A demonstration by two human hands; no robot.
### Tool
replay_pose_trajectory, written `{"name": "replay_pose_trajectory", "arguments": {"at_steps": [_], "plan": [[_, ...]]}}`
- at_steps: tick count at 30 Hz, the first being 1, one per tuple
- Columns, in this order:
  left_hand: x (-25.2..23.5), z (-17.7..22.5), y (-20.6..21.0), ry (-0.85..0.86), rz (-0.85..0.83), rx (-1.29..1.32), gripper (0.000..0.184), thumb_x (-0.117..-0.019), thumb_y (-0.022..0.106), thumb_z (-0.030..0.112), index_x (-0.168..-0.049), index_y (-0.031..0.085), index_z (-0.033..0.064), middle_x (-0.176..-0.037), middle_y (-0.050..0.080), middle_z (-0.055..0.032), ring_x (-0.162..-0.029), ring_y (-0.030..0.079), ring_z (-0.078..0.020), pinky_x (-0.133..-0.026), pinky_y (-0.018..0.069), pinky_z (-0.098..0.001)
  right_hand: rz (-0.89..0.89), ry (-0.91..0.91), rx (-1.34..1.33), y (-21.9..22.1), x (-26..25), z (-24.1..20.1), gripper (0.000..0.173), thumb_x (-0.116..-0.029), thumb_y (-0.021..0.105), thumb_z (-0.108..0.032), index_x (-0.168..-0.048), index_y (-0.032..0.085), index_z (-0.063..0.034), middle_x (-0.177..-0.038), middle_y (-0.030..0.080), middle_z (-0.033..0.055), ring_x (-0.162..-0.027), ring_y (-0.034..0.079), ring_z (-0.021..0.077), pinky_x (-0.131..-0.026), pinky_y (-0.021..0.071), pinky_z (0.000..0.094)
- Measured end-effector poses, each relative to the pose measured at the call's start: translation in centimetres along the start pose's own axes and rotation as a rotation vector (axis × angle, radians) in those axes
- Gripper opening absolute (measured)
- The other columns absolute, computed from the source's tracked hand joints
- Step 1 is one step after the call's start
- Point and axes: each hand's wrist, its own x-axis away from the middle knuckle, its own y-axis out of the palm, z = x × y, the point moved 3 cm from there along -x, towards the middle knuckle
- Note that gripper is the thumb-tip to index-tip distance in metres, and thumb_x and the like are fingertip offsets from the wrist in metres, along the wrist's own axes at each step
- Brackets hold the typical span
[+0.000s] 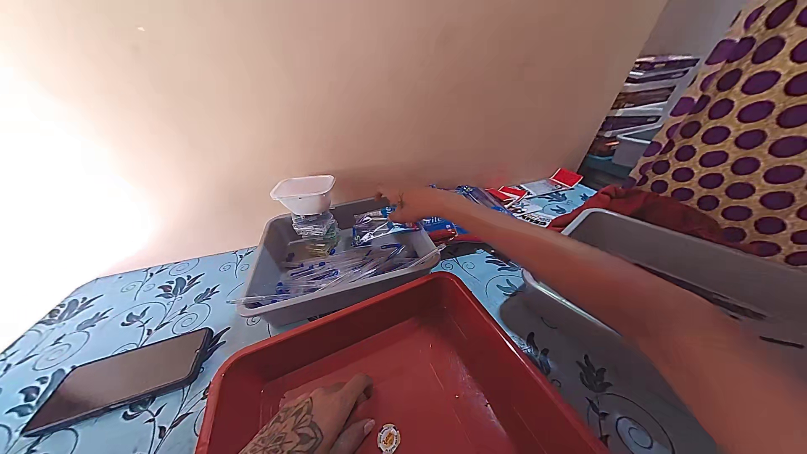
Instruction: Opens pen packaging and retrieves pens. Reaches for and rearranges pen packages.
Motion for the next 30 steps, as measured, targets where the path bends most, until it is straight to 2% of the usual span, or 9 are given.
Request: {"name": "replay_pose_trajectory", "arguments": {"at_steps": [1,3,5,9,12,14,17,26,30], "plan": [[0.0,0.1,-0.2,-0.014,-0.017,-0.008,0.037,-0.1078,0.051,0.029,-0.136,0.056,0.005,-0.104,0.067,-0.0216,-0.095,0.067,-0.0391,-0.084,0.0503,-0.0576,0.054,0.002,-0.005,-1.1,1.2,0.5,0.045,-0.0999,0.059,-0.003,-0.143,0.047,0.0012,-0.115,0.064,0.0241,-0.087,0.066,0.0318,-0.078,0.0547,0.0481],[0.0,0.4,-0.3,-0.034,-0.031,-0.007,0.037,-0.1078,0.051,0.027,-0.136,0.056,0.0047,-0.107,0.067,-0.0223,-0.098,0.067,-0.0397,-0.087,0.0498,-0.0584,0.159,0.009,-0.064,-3.2,3.1,2.0,0.041,-0.0984,0.06,-0.003,-0.139,0.055,0.0009,-0.124,0.064,0.0254,-0.094,0.067,0.0336,-0.083,0.054,0.0509],[0.1,0.5,-0.4,-0.048,-0.036,0.004,0.037,-0.1077,0.051,0.027,-0.137,0.056,0.0049,-0.109,0.068,-0.0221,-0.1,0.066,-0.0391,-0.089,0.0493,-0.0576,0.268,0.088,-0.15,-4.6,4.9,4.2,0.038,-0.0983,0.058,-0.002,-0.136,0.059,-0.0005,-0.122,0.064,0.0266,-0.095,0.065,0.0349,-0.085,0.0513,0.0537],[0.0,0.4,-0.3,-0.043,-0.04,0.0,0.038,-0.1082,0.05,0.029,-0.138,0.056,0.0062,-0.107,0.068,-0.0211,-0.099,0.066,-0.0385,-0.088,0.0493,-0.0574,0.484,0.332,-0.337,-4.3,8.1,9.0,0.036,-0.1043,0.052,-0.007,-0.139,0.054,0.0015,-0.123,0.064,0.0268,-0.105,0.064,0.0326,-0.09,0.0501,0.0496],[0.0,0.3,-0.3,-0.053,-0.048,-0.007,0.038,-0.1083,0.05,0.029,-0.139,0.055,0.0075,-0.11,0.068,-0.0199,-0.102,0.066,-0.0366,-0.09,0.0499,-0.0563,0.405,0.475,-0.302,-1.9,9.2,11.7,0.045,-0.1063,0.053,-0.014,-0.145,0.044,0.0085,-0.135,0.057,0.034,-0.123,0.059,0.0441,-0.104,0.0452,0.0578],[0.0,0.4,-0.4,-0.065,-0.059,-0.009,0.038,-0.1085,0.05,0.03,-0.139,0.055,0.0078,-0.112,0.067,-0.0204,-0.104,0.066,-0.037,-0.091,0.0496,-0.0564,0.288,0.539,-0.195,-0.4,9.2,12.8,0.046,-0.1056,0.057,-0.021,-0.138,0.052,0.0119,-0.13,0.059,0.0354,-0.123,0.057,0.0468,-0.105,0.0412,0.0618],[-0.2,0.2,-0.3,-0.042,-0.056,-0.013,0.039,-0.1082,0.05,0.03,-0.14,0.054,0.0068,-0.11,0.067,-0.0223,-0.102,0.066,-0.0393,-0.09,0.0496,-0.0577,0.28,0.522,0.006,0.6,8.7,13.4,0.044,-0.1047,0.057,-0.026,-0.129,0.057,0.0113,-0.12,0.063,0.0337,-0.118,0.06,0.0487,-0.099,0.0439,0.0661],[-0.4,-0.1,-0.1,0.0,-0.043,-0.014,0.039,-0.1082,0.05,0.027,-0.14,0.053,0.0037,-0.108,0.067,-0.0234,-0.099,0.066,-0.0407,-0.089,0.0493,-0.0585,0.322,0.446,0.051,0.3,8.8,12.4,0.049,-0.104,0.058,-0.025,-0.138,0.052,0.0096,-0.134,0.056,0.0345,-0.127,0.054,0.0509,-0.104,0.0403,0.0675],[-0.4,-0.5,0.2,0.015,-0.002,-0.02,0.039,-0.1076,0.051,0.03,-0.138,0.054,0.0053,-0.103,0.068,-0.0214,-0.094,0.067,-0.0397,-0.085,0.0505,-0.0583,0.366,0.315,0.091,-1.2,10.3,10.7,0.042,-0.1034,0.058,-0.019,-0.135,0.056,0.0096,-0.127,0.061,0.033,-0.122,0.057,0.0486,-0.103,0.0415,0.0644]]}}
